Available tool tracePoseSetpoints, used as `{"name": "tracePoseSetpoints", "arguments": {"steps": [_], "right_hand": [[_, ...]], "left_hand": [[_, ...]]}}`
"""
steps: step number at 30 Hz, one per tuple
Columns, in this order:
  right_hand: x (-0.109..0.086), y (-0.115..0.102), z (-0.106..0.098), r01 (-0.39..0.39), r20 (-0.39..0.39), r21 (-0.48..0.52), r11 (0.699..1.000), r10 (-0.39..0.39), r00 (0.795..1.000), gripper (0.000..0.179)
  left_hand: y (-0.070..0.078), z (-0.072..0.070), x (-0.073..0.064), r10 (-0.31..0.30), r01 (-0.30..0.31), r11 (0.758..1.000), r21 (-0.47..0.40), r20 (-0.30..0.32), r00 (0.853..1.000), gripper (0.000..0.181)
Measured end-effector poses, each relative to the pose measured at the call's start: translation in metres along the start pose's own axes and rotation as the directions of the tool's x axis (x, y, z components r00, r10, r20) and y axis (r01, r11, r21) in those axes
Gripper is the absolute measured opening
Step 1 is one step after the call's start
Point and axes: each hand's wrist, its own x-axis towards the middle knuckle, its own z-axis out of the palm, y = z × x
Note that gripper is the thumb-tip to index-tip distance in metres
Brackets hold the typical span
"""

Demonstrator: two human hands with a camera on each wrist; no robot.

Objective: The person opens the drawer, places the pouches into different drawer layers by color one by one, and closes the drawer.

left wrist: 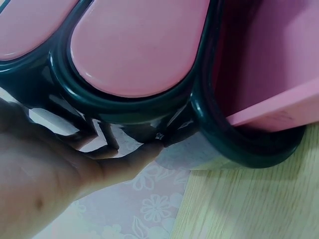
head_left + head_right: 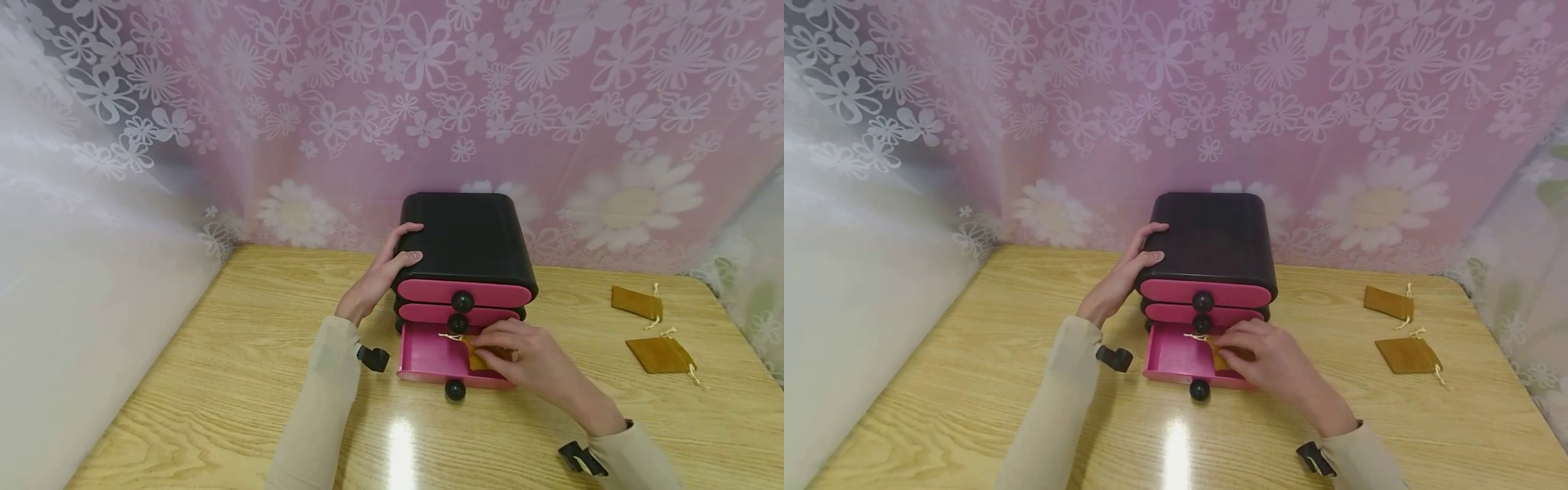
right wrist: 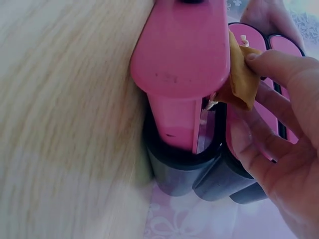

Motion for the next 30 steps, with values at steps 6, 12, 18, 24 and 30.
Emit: {"name": "tracePoseSetpoints", "arguments": {"steps": [6, 12, 18, 24, 30], "right_hand": [[-0.0007, -0.0002, 0.0044, 0.010, 0.005, -0.087, 0.996, -0.010, 1.000, 0.031], [-0.0010, -0.0009, 0.0069, 0.011, 0.002, -0.123, 0.992, -0.011, 1.000, 0.032], [-0.0005, -0.0022, 0.0064, -0.003, -0.002, -0.136, 0.991, 0.003, 1.000, 0.032], [0.0000, -0.0024, 0.0063, -0.002, -0.004, -0.140, 0.990, 0.001, 1.000, 0.032], [-0.0003, -0.0022, 0.0065, -0.009, -0.002, -0.148, 0.989, 0.009, 1.000, 0.031]], "left_hand": [[-0.0010, -0.0002, 0.0007, -0.003, 0.003, 1.000, 0.000, -0.003, 1.000, 0.048], [-0.0009, 0.0000, 0.0012, -0.003, 0.003, 1.000, -0.002, -0.001, 1.000, 0.048], [-0.0013, -0.0001, 0.0015, -0.003, 0.003, 1.000, -0.003, -0.003, 1.000, 0.048], [-0.0012, -0.0001, 0.0015, -0.001, 0.001, 1.000, -0.003, -0.005, 1.000, 0.048], [-0.0005, 0.0003, 0.0007, 0.003, -0.003, 1.000, -0.001, -0.005, 1.000, 0.048]]}}
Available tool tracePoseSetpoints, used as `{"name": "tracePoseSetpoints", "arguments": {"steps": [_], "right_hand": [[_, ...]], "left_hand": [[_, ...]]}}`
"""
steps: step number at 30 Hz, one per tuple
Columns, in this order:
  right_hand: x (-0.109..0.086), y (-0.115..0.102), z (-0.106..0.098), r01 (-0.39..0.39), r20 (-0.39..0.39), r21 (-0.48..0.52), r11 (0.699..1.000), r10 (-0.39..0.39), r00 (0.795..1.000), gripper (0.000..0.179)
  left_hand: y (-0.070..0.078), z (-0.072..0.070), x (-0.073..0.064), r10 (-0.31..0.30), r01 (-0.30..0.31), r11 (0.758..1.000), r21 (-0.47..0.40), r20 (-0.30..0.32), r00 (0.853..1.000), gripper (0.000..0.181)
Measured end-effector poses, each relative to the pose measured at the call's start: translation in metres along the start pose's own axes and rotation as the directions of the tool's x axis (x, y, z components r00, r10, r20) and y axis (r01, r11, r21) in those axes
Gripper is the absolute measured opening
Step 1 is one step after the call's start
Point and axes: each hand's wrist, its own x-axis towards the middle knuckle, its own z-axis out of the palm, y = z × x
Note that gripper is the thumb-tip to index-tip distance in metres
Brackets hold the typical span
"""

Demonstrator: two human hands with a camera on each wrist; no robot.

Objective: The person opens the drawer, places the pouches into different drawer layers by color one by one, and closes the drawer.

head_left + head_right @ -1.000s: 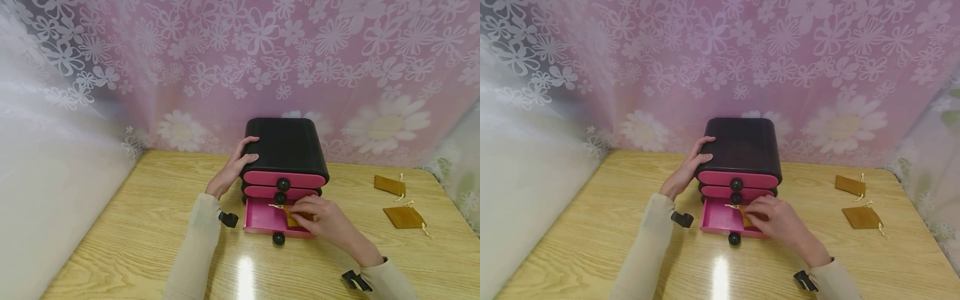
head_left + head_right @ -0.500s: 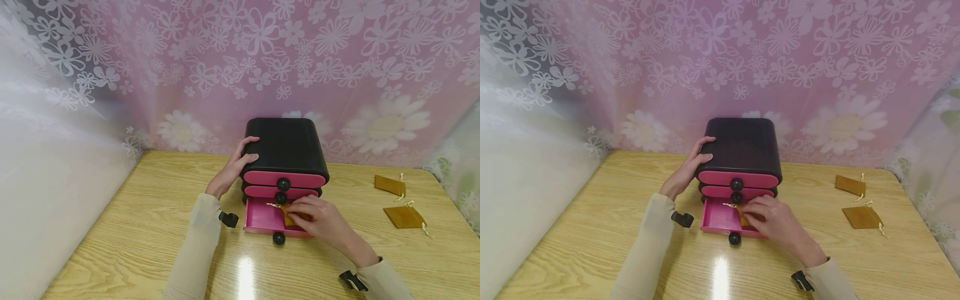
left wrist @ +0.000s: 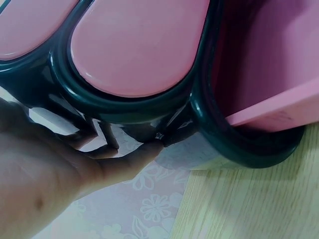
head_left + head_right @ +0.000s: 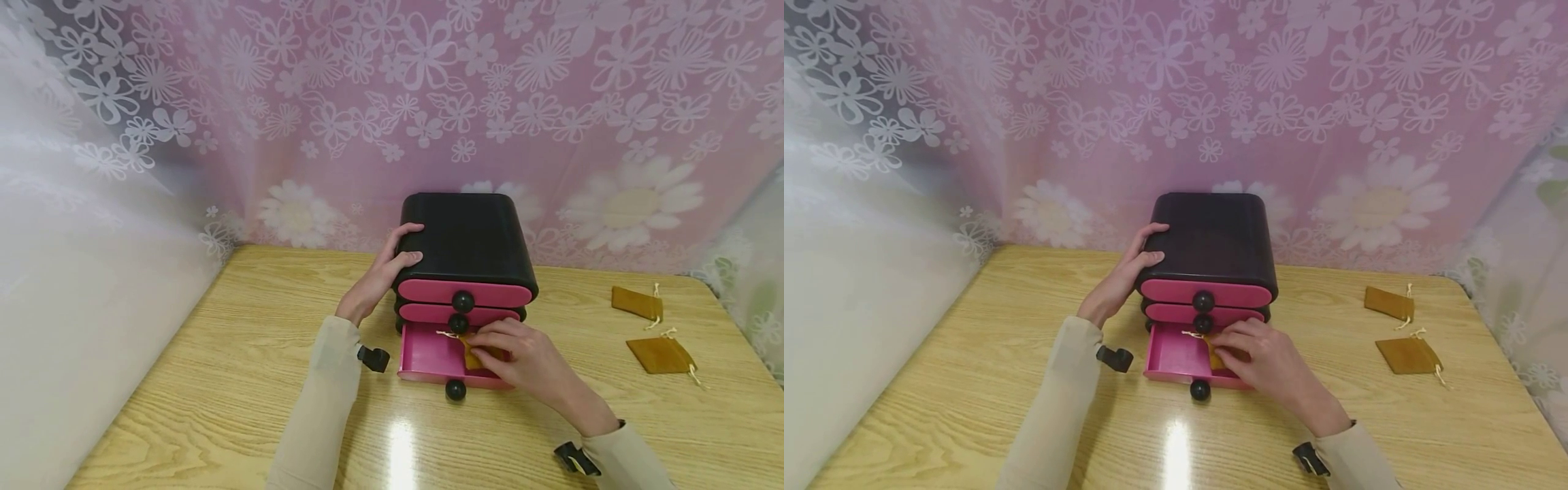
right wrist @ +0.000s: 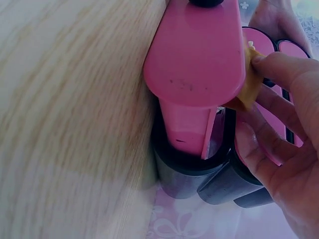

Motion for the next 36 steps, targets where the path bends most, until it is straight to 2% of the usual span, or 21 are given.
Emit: {"name": "tracePoseSetpoints", "arguments": {"steps": [9, 12, 16, 22, 27, 30, 34, 36], "right_hand": [[-0.001, -0.001, -0.003, -0.019, -0.008, -0.013, 1.000, 0.019, 1.000, 0.034], [-0.003, 0.001, -0.006, -0.005, -0.037, 0.017, 1.000, 0.006, 0.999, 0.018], [-0.007, 0.003, -0.014, -0.001, -0.069, 0.077, 0.997, 0.006, 0.998, 0.044], [-0.019, 0.006, -0.030, -0.002, -0.110, 0.094, 0.996, 0.013, 0.994, 0.024], [-0.031, 0.012, -0.048, -0.053, -0.140, 0.049, 0.997, 0.059, 0.988, 0.042], [-0.039, 0.019, -0.058, -0.063, -0.210, 0.024, 0.998, 0.067, 0.975, 0.049], [-0.051, 0.028, -0.070, -0.083, -0.321, -0.018, 0.996, 0.072, 0.944, 0.055], [-0.057, 0.032, -0.077, -0.106, -0.343, -0.035, 0.994, 0.088, 0.935, 0.058]], "left_hand": [[0.000, 0.001, 0.000, -0.006, 0.006, 1.000, -0.002, -0.006, 1.000, 0.047], [0.001, 0.001, 0.000, -0.006, 0.006, 1.000, -0.006, -0.003, 1.000, 0.047], [0.002, 0.002, -0.001, -0.005, 0.005, 1.000, -0.014, 0.001, 1.000, 0.049], [0.003, 0.002, 0.000, -0.008, 0.008, 1.000, -0.017, 0.004, 1.000, 0.047], [0.003, 0.000, -0.001, -0.017, 0.017, 1.000, -0.004, 0.005, 1.000, 0.046], [0.003, 0.000, 0.000, -0.023, 0.023, 1.000, 0.007, 0.004, 1.000, 0.045], [0.005, 0.000, 0.000, -0.032, 0.032, 0.999, 0.018, 0.014, 0.999, 0.044], [0.006, 0.000, 0.001, -0.032, 0.032, 0.999, 0.028, 0.020, 0.999, 0.044]]}}
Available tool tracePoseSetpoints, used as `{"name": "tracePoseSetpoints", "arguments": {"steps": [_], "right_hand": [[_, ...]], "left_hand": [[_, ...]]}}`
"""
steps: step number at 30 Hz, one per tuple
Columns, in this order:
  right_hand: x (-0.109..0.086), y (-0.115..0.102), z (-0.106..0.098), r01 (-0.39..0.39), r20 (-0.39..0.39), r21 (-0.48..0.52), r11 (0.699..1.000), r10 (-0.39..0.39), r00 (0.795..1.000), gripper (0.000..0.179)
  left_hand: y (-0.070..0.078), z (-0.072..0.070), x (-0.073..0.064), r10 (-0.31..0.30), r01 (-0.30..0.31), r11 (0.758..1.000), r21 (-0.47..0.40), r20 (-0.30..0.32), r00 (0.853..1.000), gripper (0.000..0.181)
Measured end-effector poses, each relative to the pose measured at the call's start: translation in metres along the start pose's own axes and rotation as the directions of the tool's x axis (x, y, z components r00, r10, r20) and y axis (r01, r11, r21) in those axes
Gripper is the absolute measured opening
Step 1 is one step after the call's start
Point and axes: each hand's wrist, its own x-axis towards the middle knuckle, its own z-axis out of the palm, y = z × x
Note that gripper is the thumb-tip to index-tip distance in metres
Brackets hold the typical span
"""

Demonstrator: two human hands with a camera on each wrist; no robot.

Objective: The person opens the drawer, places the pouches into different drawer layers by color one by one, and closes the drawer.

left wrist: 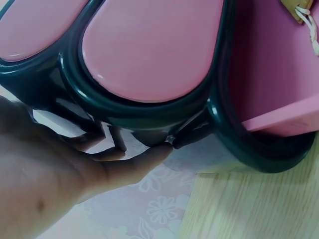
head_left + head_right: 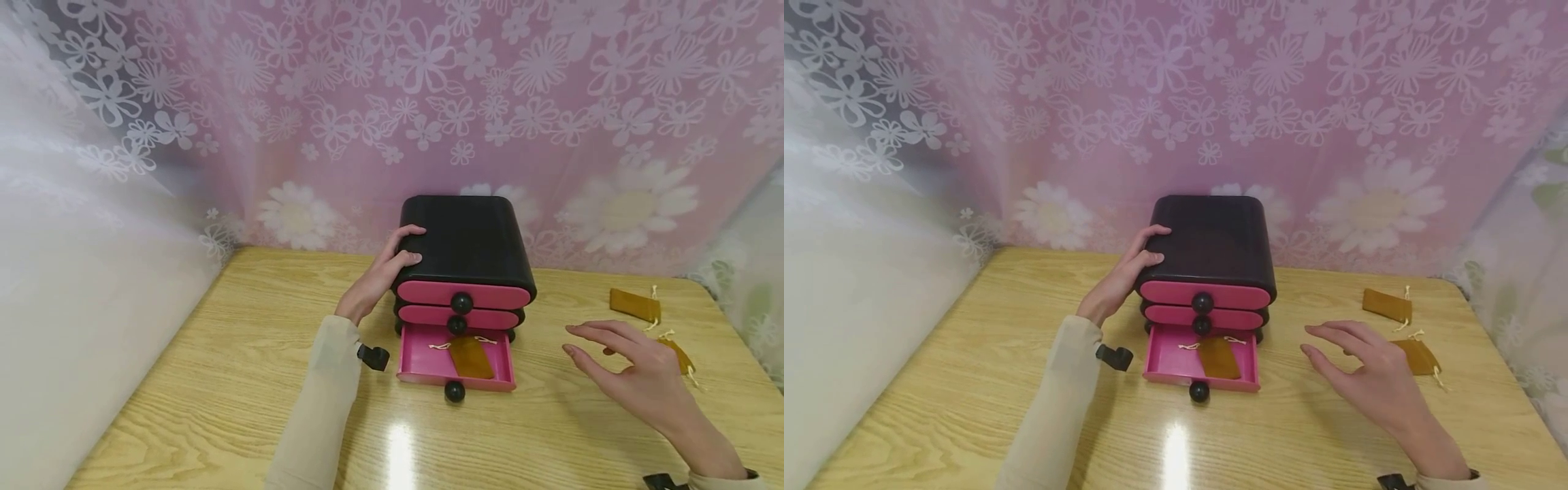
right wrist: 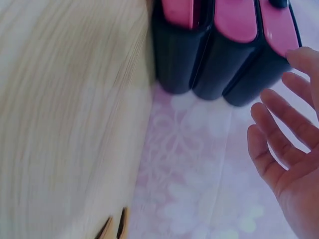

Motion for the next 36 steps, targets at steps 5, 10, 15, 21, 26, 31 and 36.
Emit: {"name": "tracePoseSetpoints", "arguments": {"steps": [5, 10, 15, 21, 26, 31, 36], "right_hand": [[-0.012, 0.012, -0.016, -0.063, 0.004, -0.040, 0.997, 0.063, 0.998, 0.060], [-0.025, 0.022, -0.031, -0.101, 0.016, -0.092, 0.991, 0.102, 0.995, 0.049], [-0.034, 0.030, -0.044, -0.137, 0.021, -0.129, 0.982, 0.141, 0.990, 0.047], [-0.041, 0.038, -0.054, -0.172, -0.027, -0.188, 0.967, 0.170, 0.985, 0.069], [-0.046, 0.045, -0.060, -0.292, -0.022, -0.215, 0.932, 0.294, 0.956, 0.038], [-0.052, 0.053, -0.062, -0.386, -0.021, -0.236, 0.892, 0.392, 0.920, 0.042], [-0.057, 0.063, -0.064, -0.434, -0.034, -0.253, 0.865, 0.440, 0.897, 0.044]], "left_hand": [[0.001, -0.002, 0.000, 0.005, -0.005, 1.000, 0.022, 0.013, 1.000, 0.044], [0.002, -0.003, -0.001, -0.004, 0.003, 0.999, 0.034, 0.028, 1.000, 0.041], [0.002, -0.003, -0.001, -0.007, 0.006, 1.000, 0.017, 0.042, 0.999, 0.042], [0.001, -0.002, -0.001, -0.018, 0.018, 1.000, -0.009, 0.050, 0.999, 0.044], [0.000, -0.002, -0.002, -0.026, 0.026, 1.000, 0.016, 0.039, 0.999, 0.044], [0.000, -0.002, -0.001, -0.021, 0.020, 1.000, 0.022, 0.034, 0.999, 0.044], [0.001, -0.002, -0.001, -0.016, 0.015, 1.000, 0.012, 0.031, 0.999, 0.044]]}}
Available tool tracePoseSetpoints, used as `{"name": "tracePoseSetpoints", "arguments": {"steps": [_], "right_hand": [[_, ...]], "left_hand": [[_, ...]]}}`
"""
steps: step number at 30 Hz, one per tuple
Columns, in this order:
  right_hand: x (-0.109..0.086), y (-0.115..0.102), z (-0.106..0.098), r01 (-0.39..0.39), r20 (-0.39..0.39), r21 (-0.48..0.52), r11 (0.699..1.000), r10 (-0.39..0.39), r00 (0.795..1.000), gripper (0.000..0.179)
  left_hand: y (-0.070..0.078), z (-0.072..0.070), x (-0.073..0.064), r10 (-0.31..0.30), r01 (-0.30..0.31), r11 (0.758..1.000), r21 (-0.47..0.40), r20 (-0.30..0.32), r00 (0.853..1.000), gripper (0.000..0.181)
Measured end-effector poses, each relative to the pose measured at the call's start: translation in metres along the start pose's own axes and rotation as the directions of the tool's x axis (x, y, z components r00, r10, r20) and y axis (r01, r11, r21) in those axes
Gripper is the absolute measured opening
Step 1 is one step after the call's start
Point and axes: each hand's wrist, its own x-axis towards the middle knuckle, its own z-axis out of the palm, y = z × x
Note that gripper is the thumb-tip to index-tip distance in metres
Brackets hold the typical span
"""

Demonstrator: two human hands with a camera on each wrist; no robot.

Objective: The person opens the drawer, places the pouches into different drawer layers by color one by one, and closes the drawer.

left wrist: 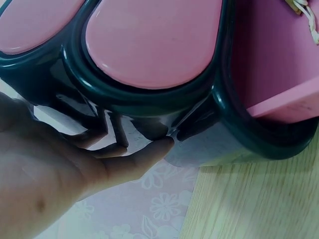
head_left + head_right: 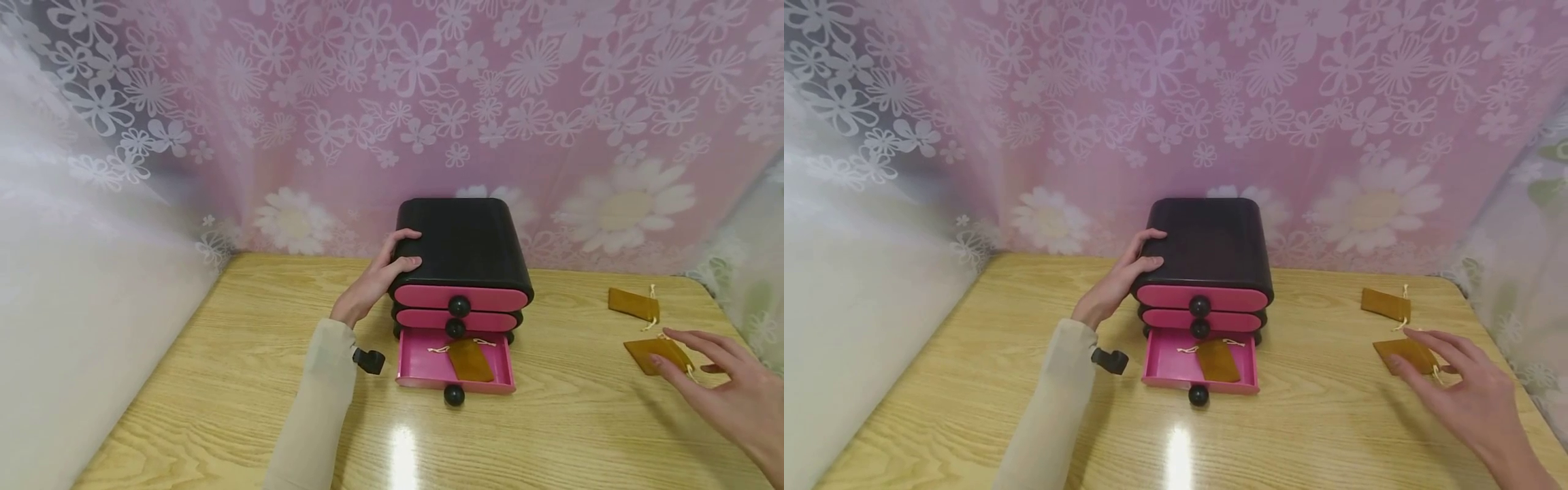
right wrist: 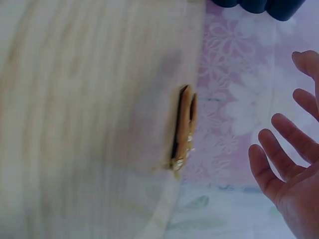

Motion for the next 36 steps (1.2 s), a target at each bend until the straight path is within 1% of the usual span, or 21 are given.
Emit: {"name": "tracePoseSetpoints", "arguments": {"steps": [2, 6, 10, 13, 18, 22, 26, 29, 32, 36], "right_hand": [[0.000, 0.005, 0.000, -0.023, 0.022, -0.006, 1.000, 0.024, 0.999, 0.045], [0.001, 0.014, -0.002, -0.078, 0.108, -0.018, 0.997, 0.079, 0.991, 0.047], [0.004, 0.025, -0.002, -0.129, 0.210, -0.064, 0.990, 0.140, 0.968, 0.053], [0.006, 0.035, -0.001, -0.124, 0.271, -0.098, 0.987, 0.147, 0.951, 0.056], [0.009, 0.054, -0.001, -0.085, 0.327, -0.082, 0.993, 0.108, 0.939, 0.055], [0.011, 0.066, -0.001, -0.081, 0.365, -0.059, 0.995, 0.097, 0.926, 0.055], [0.013, 0.074, 0.002, -0.082, 0.391, -0.068, 0.994, 0.102, 0.915, 0.055], [0.015, 0.077, 0.004, -0.086, 0.418, -0.090, 0.992, 0.116, 0.901, 0.056], [0.017, 0.080, 0.004, -0.094, 0.450, -0.108, 0.990, 0.132, 0.883, 0.056], [0.020, 0.082, 0.004, -0.114, 0.473, -0.116, 0.987, 0.156, 0.867, 0.056]], "left_hand": [[0.000, 0.000, 0.000, 0.001, -0.001, 1.000, -0.002, -0.001, 1.000, 0.044], [0.000, 0.001, 0.001, 0.002, -0.002, 1.000, -0.009, -0.005, 1.000, 0.044], [0.000, 0.001, 0.000, 0.005, -0.005, 1.000, -0.012, -0.008, 1.000, 0.044], [0.000, 0.001, 0.000, 0.009, -0.009, 1.000, -0.011, -0.007, 1.000, 0.044], [0.001, 0.002, -0.001, 0.007, -0.007, 1.000, -0.007, -0.010, 1.000, 0.043], [0.001, 0.001, -0.001, 0.008, -0.008, 1.000, -0.010, -0.011, 1.000, 0.043], [0.000, 0.001, 0.000, 0.010, -0.010, 1.000, -0.012, -0.010, 1.000, 0.043], [0.000, 0.001, 0.000, 0.009, -0.009, 1.000, -0.011, -0.011, 1.000, 0.043], [0.000, 0.001, 0.000, 0.010, -0.010, 1.000, -0.016, -0.009, 1.000, 0.044], [0.000, 0.001, 0.000, 0.011, -0.011, 1.000, -0.022, -0.006, 1.000, 0.044]]}}
